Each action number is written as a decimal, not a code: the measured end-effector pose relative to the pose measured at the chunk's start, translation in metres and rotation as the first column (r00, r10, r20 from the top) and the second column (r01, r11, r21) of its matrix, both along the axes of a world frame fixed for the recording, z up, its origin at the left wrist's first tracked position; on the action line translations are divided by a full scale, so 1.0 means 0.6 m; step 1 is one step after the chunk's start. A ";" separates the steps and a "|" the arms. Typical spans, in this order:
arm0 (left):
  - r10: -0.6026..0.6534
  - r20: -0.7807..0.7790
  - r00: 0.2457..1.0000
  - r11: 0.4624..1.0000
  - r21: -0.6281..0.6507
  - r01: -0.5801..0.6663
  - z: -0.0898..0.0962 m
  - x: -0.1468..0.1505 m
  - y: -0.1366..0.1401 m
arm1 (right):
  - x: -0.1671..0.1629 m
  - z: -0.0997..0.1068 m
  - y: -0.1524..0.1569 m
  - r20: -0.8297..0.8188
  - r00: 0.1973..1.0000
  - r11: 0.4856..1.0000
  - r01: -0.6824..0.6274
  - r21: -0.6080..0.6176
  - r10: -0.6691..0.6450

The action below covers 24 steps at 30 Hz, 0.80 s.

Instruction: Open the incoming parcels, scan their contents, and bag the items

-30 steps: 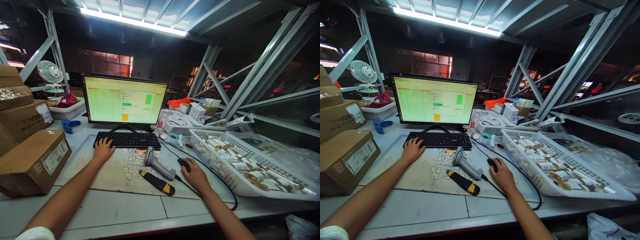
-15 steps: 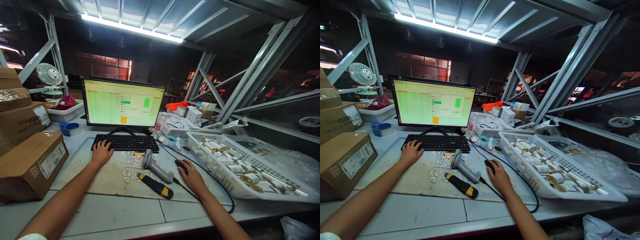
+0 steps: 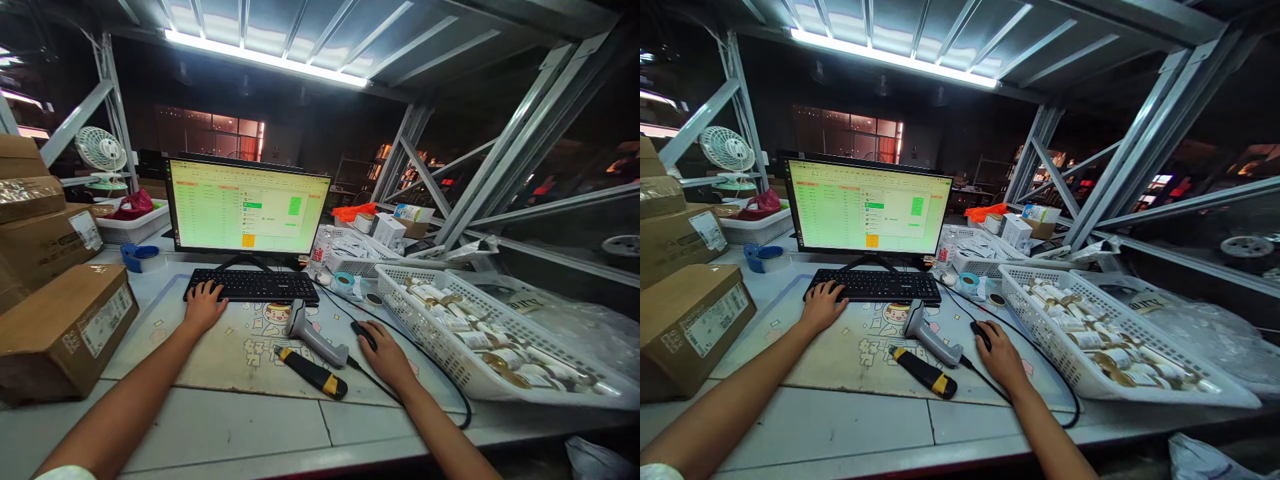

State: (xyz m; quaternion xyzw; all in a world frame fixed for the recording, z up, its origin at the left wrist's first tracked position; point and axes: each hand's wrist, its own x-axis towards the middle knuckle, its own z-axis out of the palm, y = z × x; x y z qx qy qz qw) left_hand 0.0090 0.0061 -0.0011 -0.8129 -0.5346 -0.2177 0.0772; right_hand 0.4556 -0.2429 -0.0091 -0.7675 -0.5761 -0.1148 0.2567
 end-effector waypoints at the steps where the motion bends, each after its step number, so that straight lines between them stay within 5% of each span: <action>1: 0.000 0.000 1.000 1.000 -0.003 0.000 0.001 0.000 -0.001 | 0.000 0.000 0.000 0.000 1.000 1.000 -0.002 -0.001 0.002; 24: -0.012 0.044 0.999 1.000 -0.027 0.013 0.009 -0.001 -0.007 | 0.014 -0.003 0.000 0.029 0.994 0.994 -0.108 0.034 0.107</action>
